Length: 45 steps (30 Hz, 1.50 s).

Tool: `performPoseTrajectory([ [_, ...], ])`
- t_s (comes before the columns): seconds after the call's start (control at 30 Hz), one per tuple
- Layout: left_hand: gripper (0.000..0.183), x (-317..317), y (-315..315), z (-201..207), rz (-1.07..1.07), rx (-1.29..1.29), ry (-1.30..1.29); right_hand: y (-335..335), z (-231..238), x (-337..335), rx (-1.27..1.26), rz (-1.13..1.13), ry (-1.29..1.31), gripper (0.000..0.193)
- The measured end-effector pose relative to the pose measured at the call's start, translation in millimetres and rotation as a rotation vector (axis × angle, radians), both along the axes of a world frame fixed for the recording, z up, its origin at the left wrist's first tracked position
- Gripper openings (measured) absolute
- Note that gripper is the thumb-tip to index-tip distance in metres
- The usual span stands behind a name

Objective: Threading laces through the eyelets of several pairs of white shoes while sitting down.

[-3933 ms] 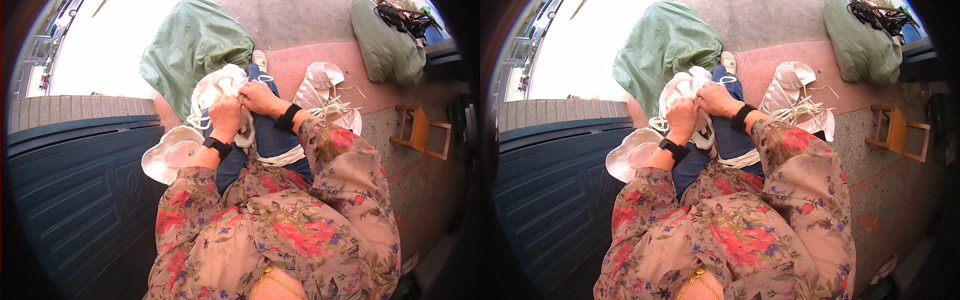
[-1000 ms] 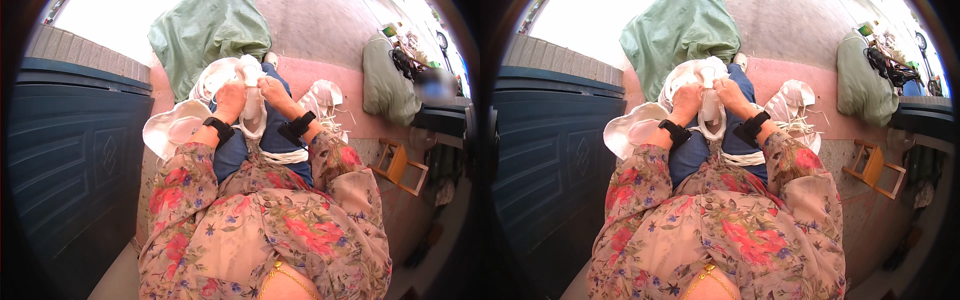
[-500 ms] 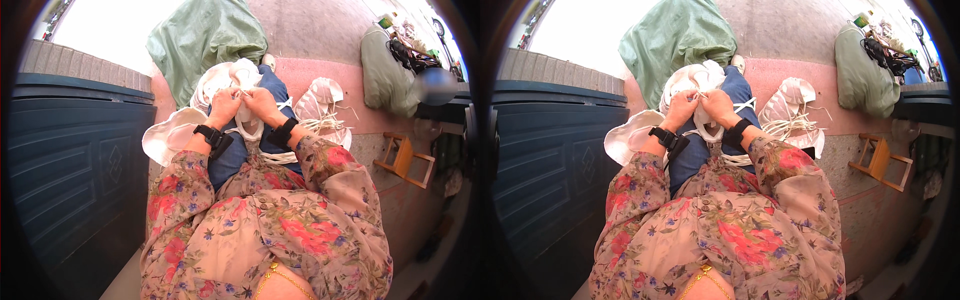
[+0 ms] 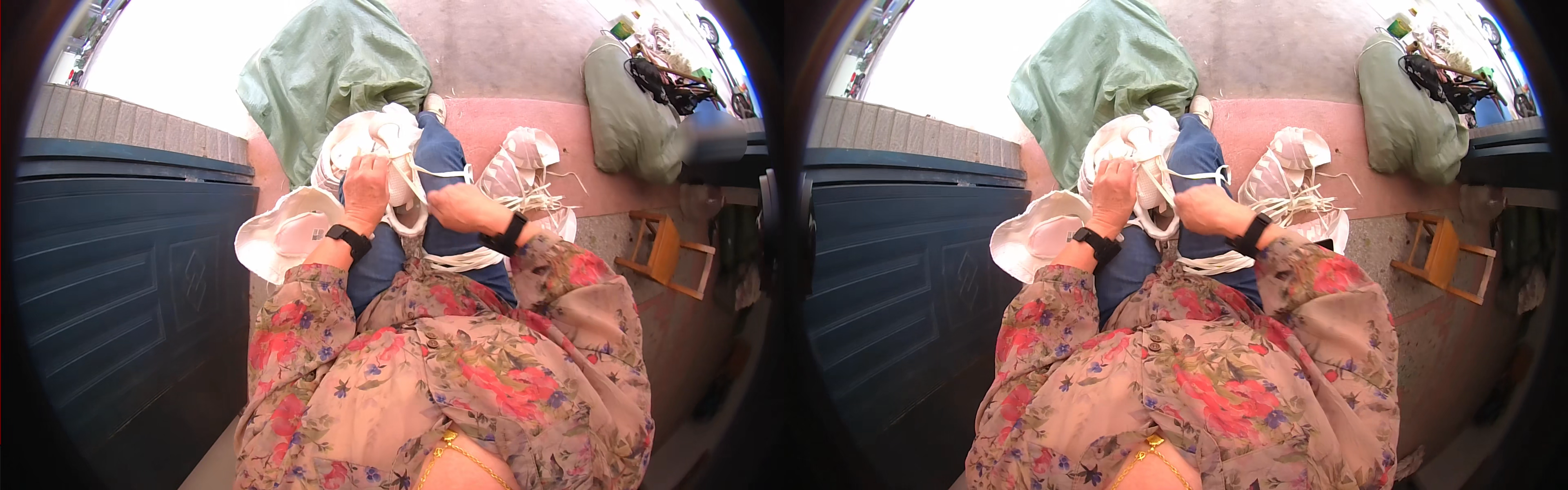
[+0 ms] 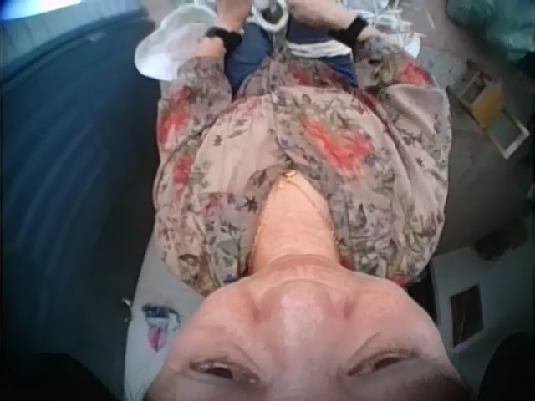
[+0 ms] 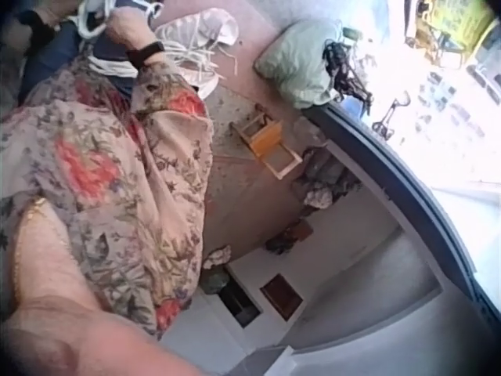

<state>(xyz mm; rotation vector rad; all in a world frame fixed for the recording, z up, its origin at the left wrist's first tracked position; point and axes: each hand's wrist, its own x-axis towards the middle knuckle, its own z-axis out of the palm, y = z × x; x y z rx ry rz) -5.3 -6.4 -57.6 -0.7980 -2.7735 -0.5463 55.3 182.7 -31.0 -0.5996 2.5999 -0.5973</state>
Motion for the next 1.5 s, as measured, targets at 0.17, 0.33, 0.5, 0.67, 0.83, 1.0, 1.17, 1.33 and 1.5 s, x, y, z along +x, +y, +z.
performPoseTrajectory([
  [0.17,0.028,20,19,27,-0.232,-0.069,0.177,71,28,64,-0.152,0.046,-0.389,0.025],
  [0.33,0.029,50,61,75,-0.580,0.249,-0.143,81,63,40,-0.754,-0.434,-0.617,0.027],
  [0.5,0.017,38,55,77,-0.189,0.408,-0.644,56,44,11,-1.351,-0.866,-0.709,0.023],
  [0.67,0.018,38,42,66,0.083,0.645,-0.642,13,12,-3,-1.323,-0.869,-0.671,0.024],
  [0.83,0.018,35,38,67,0.134,0.734,-0.619,-13,18,-2,-1.264,-0.735,-0.225,0.023],
  [1.0,0.018,37,38,70,0.127,0.643,-0.612,-15,25,-3,-1.440,-0.782,-0.468,0.025],
  [1.17,0.019,27,29,66,0.061,0.628,-0.715,-9,24,2,-1.496,-0.776,-0.480,0.023],
  [1.33,0.017,-28,7,41,0.111,0.199,-0.550,-7,11,19,-1.288,-0.662,-0.333,0.023],
  [1.5,0.014,-40,30,36,-0.054,-0.195,-0.335,8,6,32,-1.247,-0.636,-0.281,0.023],
])
